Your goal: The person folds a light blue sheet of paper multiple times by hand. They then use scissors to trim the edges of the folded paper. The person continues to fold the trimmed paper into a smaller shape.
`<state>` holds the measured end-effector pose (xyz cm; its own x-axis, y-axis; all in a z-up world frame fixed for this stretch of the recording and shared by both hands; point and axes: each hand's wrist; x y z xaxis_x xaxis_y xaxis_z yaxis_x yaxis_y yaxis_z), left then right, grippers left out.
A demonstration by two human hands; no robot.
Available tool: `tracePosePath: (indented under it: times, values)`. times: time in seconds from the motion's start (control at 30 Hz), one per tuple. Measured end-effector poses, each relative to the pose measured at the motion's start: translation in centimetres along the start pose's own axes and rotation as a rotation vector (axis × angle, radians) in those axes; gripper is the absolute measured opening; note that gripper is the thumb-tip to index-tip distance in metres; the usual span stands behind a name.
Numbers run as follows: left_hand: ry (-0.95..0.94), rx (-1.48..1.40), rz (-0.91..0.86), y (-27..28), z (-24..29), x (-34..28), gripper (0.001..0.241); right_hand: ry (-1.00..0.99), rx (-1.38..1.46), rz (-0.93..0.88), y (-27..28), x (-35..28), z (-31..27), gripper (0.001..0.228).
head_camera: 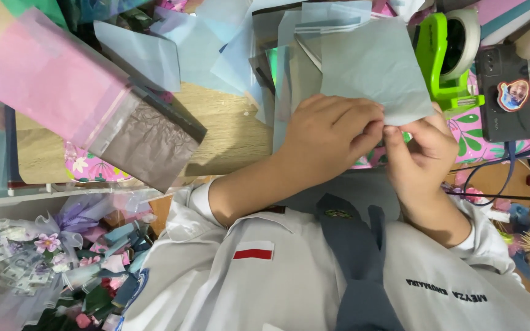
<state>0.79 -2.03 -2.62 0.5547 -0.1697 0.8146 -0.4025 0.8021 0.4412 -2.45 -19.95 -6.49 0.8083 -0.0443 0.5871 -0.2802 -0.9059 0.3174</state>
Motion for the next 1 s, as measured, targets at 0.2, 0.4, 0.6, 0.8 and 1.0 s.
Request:
tracePosePath:
  times: [0.2, 0.4, 0.6, 0.8, 1.0]
  values:
    - [-0.198, 0.236, 0.064, 0.7, 0.0, 1.0, 0.013, 0.132, -0.074, -0.009, -0.1, 0.2, 0.5, 0.008]
    - [-0.017, 0.011, -0.031, 1.0, -0.3, 0.3, 0.009, 0.08, -0.037, 0.0, -1.1, 0.4, -0.6, 0.015]
    - [0.17, -0.297, -0.124, 1.7, -1.0, 0.9, 0.012, -0.013, 0.014, -0.017, -1.7, 0.4, -1.3, 0.021]
    - [0.332, -0.607, -0.141, 1.8, -1.1, 1.1, 0.007, -0.1, 0.087, 0.003, -1.8, -0.6, -0.5, 0.026]
    - [0.466, -0.729, -0.198, 1.9, -1.0, 0.9, 0.009, -0.223, 0.153, -0.003, -1.7, -1.4, -0.1, 0.024]
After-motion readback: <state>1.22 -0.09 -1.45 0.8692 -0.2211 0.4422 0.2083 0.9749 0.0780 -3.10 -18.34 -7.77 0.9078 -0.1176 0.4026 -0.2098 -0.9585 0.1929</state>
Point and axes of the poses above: each hand's wrist, its own x-axis towards the middle knuckle, its own y-axis out of the back of the hand, z = x × y, and after that the axes turned 3 degrees about z, right-handed
